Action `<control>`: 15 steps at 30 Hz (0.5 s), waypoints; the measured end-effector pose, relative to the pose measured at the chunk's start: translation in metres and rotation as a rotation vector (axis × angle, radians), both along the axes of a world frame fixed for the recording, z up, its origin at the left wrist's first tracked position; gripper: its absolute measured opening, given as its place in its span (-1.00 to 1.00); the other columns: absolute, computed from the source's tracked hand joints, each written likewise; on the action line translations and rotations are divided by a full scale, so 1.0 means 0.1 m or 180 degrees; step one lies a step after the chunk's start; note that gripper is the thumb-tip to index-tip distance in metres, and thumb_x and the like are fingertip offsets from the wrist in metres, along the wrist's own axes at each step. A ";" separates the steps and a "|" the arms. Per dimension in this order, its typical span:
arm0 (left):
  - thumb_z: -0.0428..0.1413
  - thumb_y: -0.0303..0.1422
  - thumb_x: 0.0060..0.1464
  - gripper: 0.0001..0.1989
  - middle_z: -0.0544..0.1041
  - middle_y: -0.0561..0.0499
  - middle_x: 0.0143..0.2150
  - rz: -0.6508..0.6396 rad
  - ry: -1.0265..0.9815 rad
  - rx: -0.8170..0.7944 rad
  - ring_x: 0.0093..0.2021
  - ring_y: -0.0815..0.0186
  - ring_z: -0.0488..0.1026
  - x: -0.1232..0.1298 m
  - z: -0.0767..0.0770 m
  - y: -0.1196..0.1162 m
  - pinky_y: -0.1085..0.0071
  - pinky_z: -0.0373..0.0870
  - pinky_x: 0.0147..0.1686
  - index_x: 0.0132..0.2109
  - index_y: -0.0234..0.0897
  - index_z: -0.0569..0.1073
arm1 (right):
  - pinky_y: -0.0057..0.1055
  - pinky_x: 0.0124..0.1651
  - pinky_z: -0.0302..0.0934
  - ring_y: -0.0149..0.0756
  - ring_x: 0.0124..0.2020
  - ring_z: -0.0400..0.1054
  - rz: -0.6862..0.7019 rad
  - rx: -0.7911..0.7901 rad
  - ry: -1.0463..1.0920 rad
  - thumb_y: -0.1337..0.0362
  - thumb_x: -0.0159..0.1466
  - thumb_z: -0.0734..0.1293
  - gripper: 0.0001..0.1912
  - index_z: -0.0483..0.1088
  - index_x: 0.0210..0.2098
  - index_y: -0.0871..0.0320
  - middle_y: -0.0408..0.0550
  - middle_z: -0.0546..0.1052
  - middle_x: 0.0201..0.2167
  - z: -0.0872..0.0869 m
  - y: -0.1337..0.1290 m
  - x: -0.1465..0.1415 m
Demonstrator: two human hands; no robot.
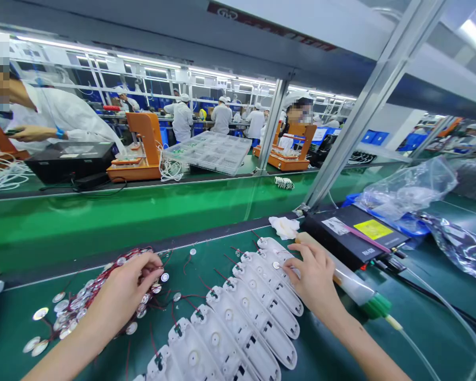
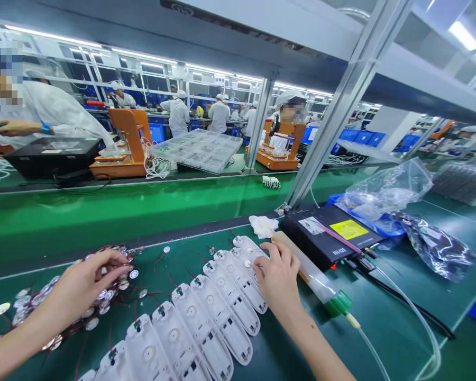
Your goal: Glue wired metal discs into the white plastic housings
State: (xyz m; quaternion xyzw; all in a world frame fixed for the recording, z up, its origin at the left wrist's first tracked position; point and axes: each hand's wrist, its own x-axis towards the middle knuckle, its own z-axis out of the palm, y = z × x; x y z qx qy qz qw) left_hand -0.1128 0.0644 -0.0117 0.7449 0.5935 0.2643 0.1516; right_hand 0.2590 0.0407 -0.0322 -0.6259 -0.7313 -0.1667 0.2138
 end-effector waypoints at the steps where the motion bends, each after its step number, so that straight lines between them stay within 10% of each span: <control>1: -0.03 -0.09 0.05 -0.73 0.52 0.06 -0.34 0.0013 -0.0012 0.0022 -0.49 0.31 0.37 -0.01 0.02 -0.01 0.45 0.30 -0.43 -0.30 -0.17 0.39 | -0.07 -0.11 0.00 -0.05 -0.02 0.13 -0.0007 -0.0028 0.0020 0.28 0.19 0.25 -0.81 0.44 -0.51 0.03 -0.09 0.41 -0.12 -0.01 0.00 0.00; 15: -0.02 -0.08 0.05 -0.71 0.54 0.05 -0.26 0.0016 -0.0151 0.0036 -0.29 0.24 0.47 -0.01 0.03 -0.06 0.47 0.34 -0.32 -0.26 -0.14 0.45 | -0.05 -0.09 0.01 -0.07 -0.04 0.17 -0.0013 -0.0154 -0.0021 0.33 0.16 0.27 -0.81 0.45 -0.54 0.03 -0.10 0.43 -0.15 0.02 0.01 -0.02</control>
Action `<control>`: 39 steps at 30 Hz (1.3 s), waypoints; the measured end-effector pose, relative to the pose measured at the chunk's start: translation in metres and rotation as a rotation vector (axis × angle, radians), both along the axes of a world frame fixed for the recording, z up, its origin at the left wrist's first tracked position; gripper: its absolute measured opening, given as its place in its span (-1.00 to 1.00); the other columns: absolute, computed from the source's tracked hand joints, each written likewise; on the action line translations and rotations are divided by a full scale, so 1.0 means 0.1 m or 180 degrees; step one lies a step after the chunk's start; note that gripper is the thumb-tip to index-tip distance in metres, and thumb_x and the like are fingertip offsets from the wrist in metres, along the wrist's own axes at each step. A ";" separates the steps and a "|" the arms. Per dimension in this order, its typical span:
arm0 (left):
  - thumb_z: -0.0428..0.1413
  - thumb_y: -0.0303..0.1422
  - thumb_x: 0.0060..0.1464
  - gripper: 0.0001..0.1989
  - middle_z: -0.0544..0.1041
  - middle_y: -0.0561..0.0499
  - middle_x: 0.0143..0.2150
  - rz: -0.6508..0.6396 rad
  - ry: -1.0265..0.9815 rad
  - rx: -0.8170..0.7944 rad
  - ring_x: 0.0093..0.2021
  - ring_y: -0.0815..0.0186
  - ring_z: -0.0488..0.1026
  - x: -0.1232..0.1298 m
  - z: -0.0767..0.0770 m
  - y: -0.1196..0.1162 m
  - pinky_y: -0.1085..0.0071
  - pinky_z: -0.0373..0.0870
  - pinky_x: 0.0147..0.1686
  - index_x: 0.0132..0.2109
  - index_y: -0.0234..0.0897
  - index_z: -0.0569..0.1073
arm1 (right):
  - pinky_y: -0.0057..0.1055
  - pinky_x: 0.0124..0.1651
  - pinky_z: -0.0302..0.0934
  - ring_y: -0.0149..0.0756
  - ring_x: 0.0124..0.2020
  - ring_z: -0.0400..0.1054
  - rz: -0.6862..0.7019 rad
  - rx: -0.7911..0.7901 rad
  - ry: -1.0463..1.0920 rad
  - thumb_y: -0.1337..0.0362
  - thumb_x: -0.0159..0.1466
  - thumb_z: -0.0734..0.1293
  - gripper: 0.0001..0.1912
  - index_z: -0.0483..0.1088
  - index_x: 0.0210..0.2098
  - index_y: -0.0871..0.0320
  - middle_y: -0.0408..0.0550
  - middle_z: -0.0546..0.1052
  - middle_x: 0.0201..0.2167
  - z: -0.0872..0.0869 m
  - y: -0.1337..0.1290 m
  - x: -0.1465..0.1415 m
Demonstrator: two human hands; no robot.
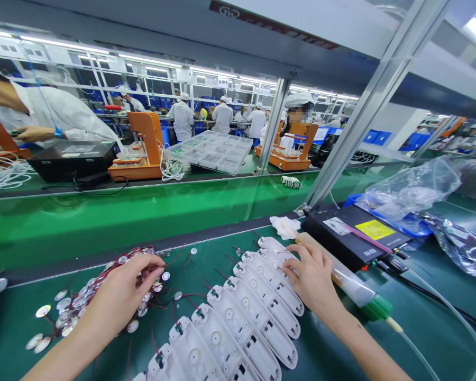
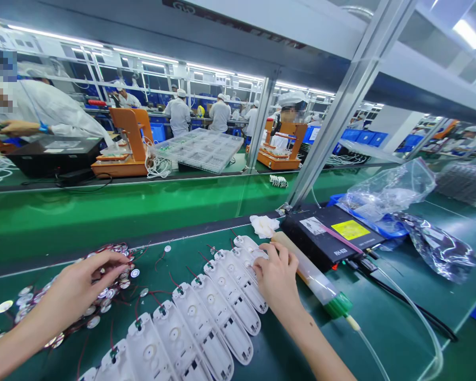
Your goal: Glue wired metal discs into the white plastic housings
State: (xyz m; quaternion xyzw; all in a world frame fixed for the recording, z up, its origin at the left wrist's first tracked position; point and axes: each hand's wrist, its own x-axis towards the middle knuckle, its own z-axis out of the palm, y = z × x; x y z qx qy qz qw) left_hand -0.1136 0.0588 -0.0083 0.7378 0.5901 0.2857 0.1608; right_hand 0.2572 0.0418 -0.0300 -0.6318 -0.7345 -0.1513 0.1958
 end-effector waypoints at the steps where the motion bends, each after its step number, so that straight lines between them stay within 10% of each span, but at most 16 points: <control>1: -0.01 -0.09 0.05 -0.72 0.54 0.05 -0.26 -0.0010 -0.0036 0.0019 -0.29 0.25 0.47 0.01 0.01 -0.01 0.47 0.34 -0.32 -0.27 -0.14 0.45 | -0.06 -0.09 0.01 -0.07 -0.04 0.17 -0.0007 0.0010 0.0006 0.32 0.16 0.27 -0.81 0.45 -0.54 0.03 -0.10 0.43 -0.15 0.01 0.00 -0.01; 13: 0.05 -0.14 -0.02 -0.75 0.53 0.04 -0.35 -0.0066 -0.0788 -0.0247 -0.39 0.30 0.40 0.38 0.29 -0.24 0.45 0.32 -0.40 -0.29 -0.16 0.48 | -0.04 -0.10 -0.01 -0.05 -0.01 0.17 0.0349 0.0266 0.0056 0.37 0.20 0.23 -0.75 0.47 -0.47 -0.06 -0.14 0.45 -0.14 0.15 0.00 -0.10; 19: 0.05 -0.27 -0.04 -0.85 0.45 0.07 -0.50 -0.0573 -0.1508 -0.1007 -0.47 0.37 0.34 0.88 0.40 -0.53 0.49 0.28 -0.45 -0.41 -0.24 0.44 | -0.27 -0.10 0.14 -0.24 -0.12 0.27 0.1780 0.0568 0.0443 0.13 0.25 0.21 -0.65 0.27 -0.03 0.16 -0.02 0.46 -0.17 0.59 -0.38 -0.69; 28: 0.02 -0.52 0.00 -0.89 0.45 0.06 -0.45 -0.1103 -0.0844 -0.0588 -0.41 0.37 0.36 0.99 0.25 -0.69 0.47 0.26 -0.37 -0.37 -0.27 0.42 | -0.39 -0.28 0.06 -0.44 -0.49 0.19 0.2180 0.0366 0.0891 0.46 0.22 0.17 -0.82 0.33 -0.42 0.12 -0.22 0.37 -0.55 0.39 -0.58 -0.98; 39: 0.08 -0.43 0.08 -0.90 0.42 -0.09 -0.23 0.0126 0.0941 -0.0504 -0.17 0.14 0.41 0.68 0.00 0.48 0.30 0.30 -0.19 -0.22 -0.33 0.41 | -0.26 -0.25 0.07 -0.21 -0.22 0.21 0.1078 0.0867 0.0291 0.22 0.19 0.29 -0.93 0.42 -0.39 0.01 -0.07 0.39 -0.24 0.26 -0.26 -0.31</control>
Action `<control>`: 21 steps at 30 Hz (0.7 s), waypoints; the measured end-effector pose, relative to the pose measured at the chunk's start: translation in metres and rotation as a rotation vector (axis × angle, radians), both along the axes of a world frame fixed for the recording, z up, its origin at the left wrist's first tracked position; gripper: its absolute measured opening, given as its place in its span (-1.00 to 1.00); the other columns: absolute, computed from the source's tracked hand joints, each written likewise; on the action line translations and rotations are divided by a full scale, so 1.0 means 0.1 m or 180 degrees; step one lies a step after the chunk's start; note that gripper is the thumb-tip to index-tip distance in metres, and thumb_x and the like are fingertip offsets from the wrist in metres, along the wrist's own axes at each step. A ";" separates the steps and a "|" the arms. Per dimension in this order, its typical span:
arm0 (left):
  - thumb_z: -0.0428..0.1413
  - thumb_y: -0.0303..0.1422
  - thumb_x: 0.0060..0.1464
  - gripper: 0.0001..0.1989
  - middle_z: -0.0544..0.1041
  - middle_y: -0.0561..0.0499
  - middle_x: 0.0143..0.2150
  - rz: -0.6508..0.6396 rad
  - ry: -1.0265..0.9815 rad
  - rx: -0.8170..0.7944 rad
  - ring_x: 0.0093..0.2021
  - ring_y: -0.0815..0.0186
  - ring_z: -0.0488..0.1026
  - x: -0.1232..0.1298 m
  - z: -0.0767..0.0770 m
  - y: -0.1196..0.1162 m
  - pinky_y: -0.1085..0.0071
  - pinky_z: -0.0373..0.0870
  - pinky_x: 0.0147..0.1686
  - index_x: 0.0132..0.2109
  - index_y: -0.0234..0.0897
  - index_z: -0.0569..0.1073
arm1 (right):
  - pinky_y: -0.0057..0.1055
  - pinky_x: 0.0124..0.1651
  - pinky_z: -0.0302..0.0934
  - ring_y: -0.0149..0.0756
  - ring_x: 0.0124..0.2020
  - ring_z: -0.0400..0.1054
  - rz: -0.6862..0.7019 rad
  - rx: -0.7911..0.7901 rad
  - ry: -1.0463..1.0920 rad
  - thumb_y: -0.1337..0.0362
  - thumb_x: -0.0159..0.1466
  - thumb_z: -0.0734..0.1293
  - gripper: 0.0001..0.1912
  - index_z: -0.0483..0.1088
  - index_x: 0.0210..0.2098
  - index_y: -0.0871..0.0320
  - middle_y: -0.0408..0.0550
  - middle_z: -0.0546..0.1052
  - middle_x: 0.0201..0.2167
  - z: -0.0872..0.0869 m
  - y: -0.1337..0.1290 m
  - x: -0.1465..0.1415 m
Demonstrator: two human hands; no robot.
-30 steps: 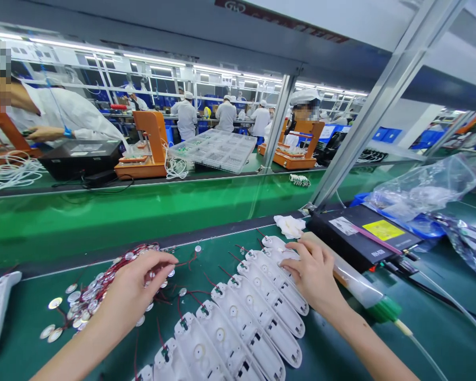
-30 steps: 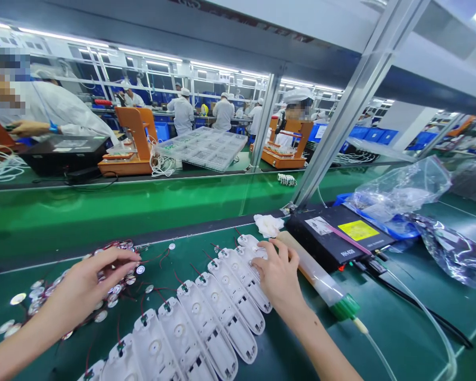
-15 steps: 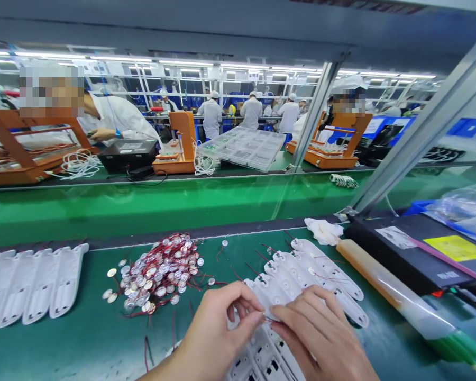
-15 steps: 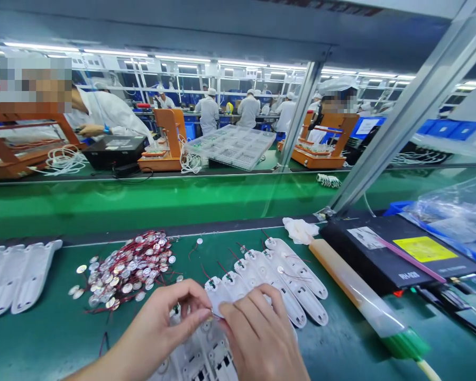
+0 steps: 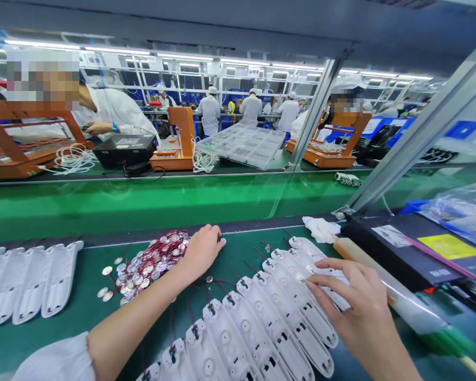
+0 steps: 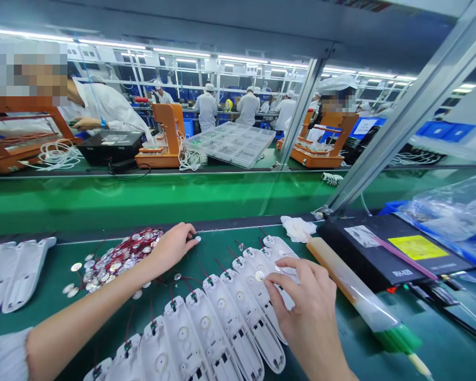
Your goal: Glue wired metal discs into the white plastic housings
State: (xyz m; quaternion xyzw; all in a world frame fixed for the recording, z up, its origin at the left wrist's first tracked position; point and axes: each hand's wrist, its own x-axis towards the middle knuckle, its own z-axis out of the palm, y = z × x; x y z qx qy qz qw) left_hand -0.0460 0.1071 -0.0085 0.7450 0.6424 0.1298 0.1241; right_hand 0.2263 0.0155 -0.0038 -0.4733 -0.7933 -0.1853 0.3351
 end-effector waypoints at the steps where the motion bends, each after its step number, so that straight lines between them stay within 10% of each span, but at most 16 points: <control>1: 0.09 -0.44 0.06 -0.90 0.42 -0.11 -0.23 0.0011 0.0035 -0.0002 -0.15 0.11 0.41 0.01 -0.04 0.04 0.29 0.29 -0.18 -0.23 -0.33 0.41 | -0.26 -0.27 0.07 -0.20 -0.22 0.21 -0.0079 0.0004 -0.0086 0.21 0.19 0.29 -0.92 0.42 -0.41 0.00 -0.07 0.39 -0.23 -0.03 0.01 0.06; 8: 0.04 -0.53 0.06 -0.92 0.42 -0.02 -0.30 -0.0129 -0.0108 0.0088 -0.27 0.24 0.41 0.08 -0.13 0.06 0.36 0.29 -0.25 -0.30 -0.30 0.40 | -0.22 -0.24 0.02 -0.12 -0.11 0.15 -0.0422 -0.0343 -0.0277 0.23 0.20 0.27 -0.86 0.44 -0.46 -0.01 -0.08 0.40 -0.18 -0.22 -0.03 0.04; 21: -0.02 -0.36 0.11 -0.82 0.45 0.03 -0.35 -0.0433 -0.0709 0.0814 -0.30 0.28 0.38 -0.18 0.20 -0.16 0.37 0.29 -0.29 -0.32 -0.19 0.49 | -0.13 -0.09 0.00 -0.12 -0.03 0.12 -0.0365 -0.0817 0.0162 0.31 0.17 0.29 -0.86 0.42 -0.48 -0.02 -0.13 0.40 -0.16 -0.33 0.06 -0.17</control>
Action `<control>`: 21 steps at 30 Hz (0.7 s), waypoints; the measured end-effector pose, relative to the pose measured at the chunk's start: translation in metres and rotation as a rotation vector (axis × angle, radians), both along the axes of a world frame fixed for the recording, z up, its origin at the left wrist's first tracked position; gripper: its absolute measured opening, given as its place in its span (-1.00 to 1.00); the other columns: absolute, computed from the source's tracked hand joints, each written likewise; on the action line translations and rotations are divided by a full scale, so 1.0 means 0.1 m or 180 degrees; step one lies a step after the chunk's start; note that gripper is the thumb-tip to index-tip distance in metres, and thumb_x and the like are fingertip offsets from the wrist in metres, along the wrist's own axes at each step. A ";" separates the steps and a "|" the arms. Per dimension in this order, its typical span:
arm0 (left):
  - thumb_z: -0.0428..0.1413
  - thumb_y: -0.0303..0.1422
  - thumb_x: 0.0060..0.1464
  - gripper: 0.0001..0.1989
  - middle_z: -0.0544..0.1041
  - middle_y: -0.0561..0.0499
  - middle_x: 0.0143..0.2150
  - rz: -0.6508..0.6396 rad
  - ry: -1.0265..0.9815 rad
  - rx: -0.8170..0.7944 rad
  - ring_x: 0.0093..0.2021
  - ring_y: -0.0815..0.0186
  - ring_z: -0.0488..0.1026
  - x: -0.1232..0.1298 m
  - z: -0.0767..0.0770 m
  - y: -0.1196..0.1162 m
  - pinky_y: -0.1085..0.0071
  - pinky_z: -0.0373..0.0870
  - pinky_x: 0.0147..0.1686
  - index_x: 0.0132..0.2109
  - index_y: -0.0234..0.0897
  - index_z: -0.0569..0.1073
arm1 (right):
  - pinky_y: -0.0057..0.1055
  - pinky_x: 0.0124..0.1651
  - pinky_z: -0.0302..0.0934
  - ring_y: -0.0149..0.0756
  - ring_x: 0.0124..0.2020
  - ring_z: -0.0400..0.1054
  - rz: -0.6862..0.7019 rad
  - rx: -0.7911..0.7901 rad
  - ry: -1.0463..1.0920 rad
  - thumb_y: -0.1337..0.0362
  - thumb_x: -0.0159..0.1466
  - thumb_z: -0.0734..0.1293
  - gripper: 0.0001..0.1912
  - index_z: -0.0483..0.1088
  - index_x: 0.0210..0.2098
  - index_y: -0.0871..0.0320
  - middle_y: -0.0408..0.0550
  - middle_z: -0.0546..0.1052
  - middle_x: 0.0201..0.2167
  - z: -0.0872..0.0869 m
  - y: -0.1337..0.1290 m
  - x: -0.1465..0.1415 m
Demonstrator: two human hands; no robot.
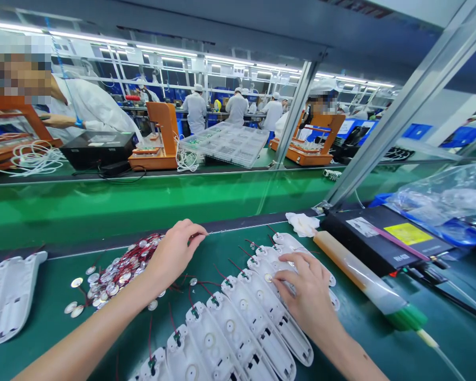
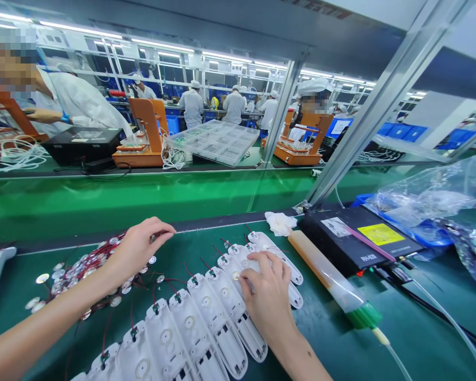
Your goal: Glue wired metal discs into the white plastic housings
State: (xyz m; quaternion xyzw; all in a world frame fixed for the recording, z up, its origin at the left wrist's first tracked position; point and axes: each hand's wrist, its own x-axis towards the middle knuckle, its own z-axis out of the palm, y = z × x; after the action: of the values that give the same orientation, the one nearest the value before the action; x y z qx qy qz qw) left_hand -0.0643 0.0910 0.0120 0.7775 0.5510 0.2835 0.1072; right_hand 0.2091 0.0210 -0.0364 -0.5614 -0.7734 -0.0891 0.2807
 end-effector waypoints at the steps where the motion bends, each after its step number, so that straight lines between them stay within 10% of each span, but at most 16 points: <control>1: 0.00 -0.34 0.08 -0.83 0.46 0.04 -0.36 0.0011 -0.0110 -0.0014 -0.34 0.29 0.38 -0.01 0.01 -0.02 0.39 0.29 -0.32 -0.33 -0.20 0.49 | -0.13 -0.08 0.00 -0.12 -0.04 0.12 -0.0002 -0.0002 0.0000 0.32 0.17 0.29 -0.86 0.42 -0.49 -0.02 -0.13 0.40 -0.17 0.00 0.00 0.00; 14: 0.02 -0.25 -0.02 -0.83 0.47 0.06 -0.43 -0.0187 -0.1288 -0.0876 -0.41 0.35 0.36 0.18 0.16 -0.38 0.46 0.25 -0.42 -0.39 -0.24 0.42 | -0.06 -0.05 -0.05 -0.09 -0.01 0.15 0.0185 0.0066 -0.0109 0.41 0.20 0.24 -0.77 0.45 -0.45 -0.01 -0.12 0.42 -0.15 0.17 -0.02 -0.12; 21: 0.09 -0.49 -0.10 -0.95 0.41 0.11 -0.53 -0.0550 -0.1929 -0.1906 -0.49 0.42 0.31 0.61 0.18 -0.66 0.53 0.22 -0.48 -0.41 -0.29 0.42 | -0.32 -0.14 0.14 -0.28 -0.17 0.24 0.1202 0.0345 0.0403 0.28 0.24 0.24 -0.62 0.20 0.03 0.22 -0.01 0.43 -0.20 0.46 -0.26 -0.37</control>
State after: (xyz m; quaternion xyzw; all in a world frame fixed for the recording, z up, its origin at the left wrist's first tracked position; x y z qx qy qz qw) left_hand -0.0038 0.0251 0.0299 0.6370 0.4854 0.3166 0.5083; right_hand 0.1724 -0.0054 0.0096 -0.3951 -0.8397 -0.0410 0.3704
